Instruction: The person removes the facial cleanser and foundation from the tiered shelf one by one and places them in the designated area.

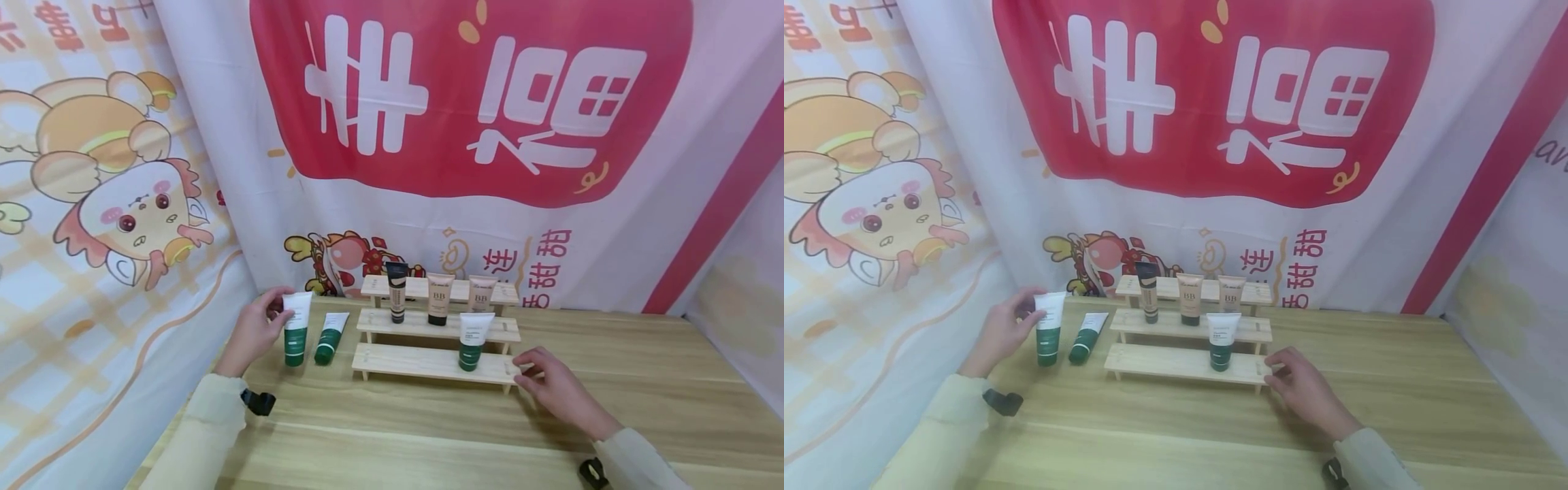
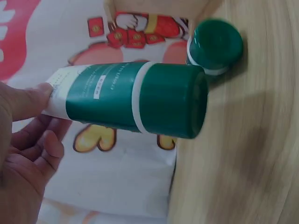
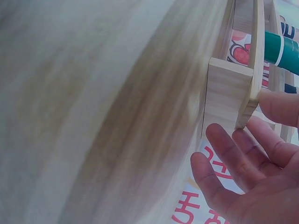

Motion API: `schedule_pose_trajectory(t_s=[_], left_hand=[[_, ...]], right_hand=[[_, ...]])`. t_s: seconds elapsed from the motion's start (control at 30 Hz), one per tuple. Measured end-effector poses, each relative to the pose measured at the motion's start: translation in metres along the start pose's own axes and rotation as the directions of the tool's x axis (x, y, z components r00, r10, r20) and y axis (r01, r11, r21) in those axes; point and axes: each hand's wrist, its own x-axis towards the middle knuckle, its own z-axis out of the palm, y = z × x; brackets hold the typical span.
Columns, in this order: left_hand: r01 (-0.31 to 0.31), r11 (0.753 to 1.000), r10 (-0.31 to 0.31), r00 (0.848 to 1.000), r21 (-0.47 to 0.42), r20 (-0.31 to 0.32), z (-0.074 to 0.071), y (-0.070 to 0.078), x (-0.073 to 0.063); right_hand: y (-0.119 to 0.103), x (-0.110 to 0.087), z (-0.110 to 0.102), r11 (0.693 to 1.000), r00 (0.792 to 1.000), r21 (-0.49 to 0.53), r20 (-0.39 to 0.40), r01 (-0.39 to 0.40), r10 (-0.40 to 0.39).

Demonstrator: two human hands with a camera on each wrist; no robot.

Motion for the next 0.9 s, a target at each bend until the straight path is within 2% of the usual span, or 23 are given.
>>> schedule_pose_trajectory(t_s=[0.1,0.2,0.37,0.57,0.73,0.9], left_hand=[[0.068,0.998,-0.068,0.995,0.003,0.074,0.003,-0.015,0.008],[0.122,0.992,-0.123,0.982,0.016,0.14,0.008,-0.029,0.017],[0.196,0.979,-0.204,0.958,0.059,0.199,0.017,-0.049,0.029],[0.239,0.969,-0.248,0.94,0.066,0.233,0.027,-0.054,0.036],[0.323,0.944,-0.329,0.901,0.07,0.282,0.036,-0.057,0.039],[0.359,0.927,-0.374,0.869,0.106,0.324,0.042,-0.062,0.04]], right_hand=[[0.001,-0.001,0.0,1.0,1.0,0.0,-0.006,0.002,-0.002],[0.002,-0.001,0.0,1.0,1.0,0.006,-0.006,0.0,0.0],[0.003,0.0,0.002,1.0,1.0,0.015,0.004,-0.006,0.006],[0.003,0.001,0.001,1.0,1.0,0.022,0.002,-0.018,0.018],[0.005,0.001,0.002,1.0,1.0,0.02,0.001,-0.001,0.001],[0.006,0.001,0.002,0.999,1.0,0.027,-0.003,0.021,-0.021]])
